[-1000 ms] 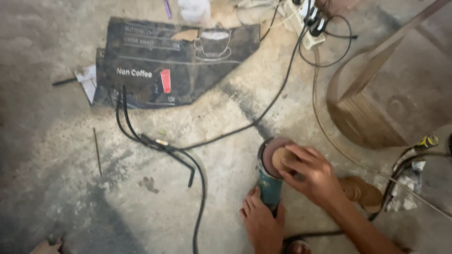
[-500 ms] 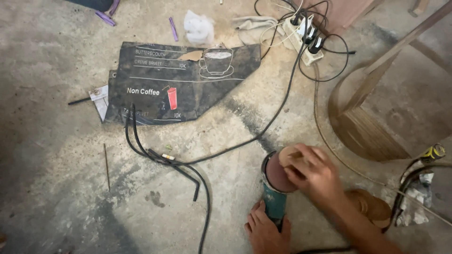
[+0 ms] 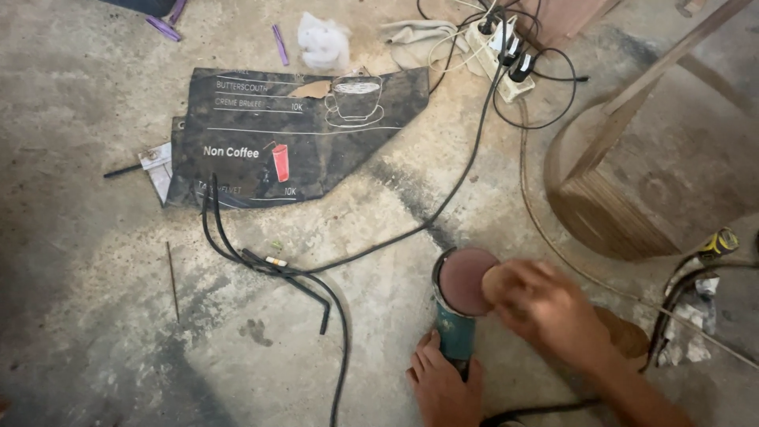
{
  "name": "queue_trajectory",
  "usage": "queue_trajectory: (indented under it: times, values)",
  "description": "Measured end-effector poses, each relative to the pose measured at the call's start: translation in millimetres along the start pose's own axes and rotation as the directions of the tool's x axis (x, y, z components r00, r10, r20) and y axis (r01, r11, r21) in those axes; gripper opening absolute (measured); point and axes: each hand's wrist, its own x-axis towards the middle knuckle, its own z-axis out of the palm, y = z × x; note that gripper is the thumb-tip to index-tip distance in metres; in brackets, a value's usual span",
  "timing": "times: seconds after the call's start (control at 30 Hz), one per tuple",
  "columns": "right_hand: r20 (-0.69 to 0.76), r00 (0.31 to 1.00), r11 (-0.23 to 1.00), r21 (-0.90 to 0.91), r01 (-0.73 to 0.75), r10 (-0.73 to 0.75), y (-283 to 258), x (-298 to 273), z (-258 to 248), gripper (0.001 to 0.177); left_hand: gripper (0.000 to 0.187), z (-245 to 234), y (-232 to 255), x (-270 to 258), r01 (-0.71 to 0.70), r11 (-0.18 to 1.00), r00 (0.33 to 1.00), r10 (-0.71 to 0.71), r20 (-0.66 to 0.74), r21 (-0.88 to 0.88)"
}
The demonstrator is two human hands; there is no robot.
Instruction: Sanding the edges of small wooden discs using a power sander
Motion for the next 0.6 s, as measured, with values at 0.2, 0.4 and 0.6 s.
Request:
queue_trajectory:
  times: [0.2, 0.4, 0.6]
  values:
    - [0.081, 0.81, 0.517, 0.732, -0.444, 0.582, 5, -23, -26, 0.044, 0.082, 7, -5, 1, 0.045, 0.999, 0.999, -0.045, 0.009, 0.011]
    - [0.328, 0.665, -0.272, 0.943, -0.191, 0.67, -3, -45, -29, 0.049, 0.08, 6, -4, -1, -0.022, 0.998, 0.995, 0.027, -0.092, 0.055]
    - [0.301, 0.496, 0.047, 0.818, -0.573, 0.815, -35, -18, -55, 0.049, 0.076, -4, 3, 1, 0.048, 0.996, 0.998, -0.051, 0.028, 0.075]
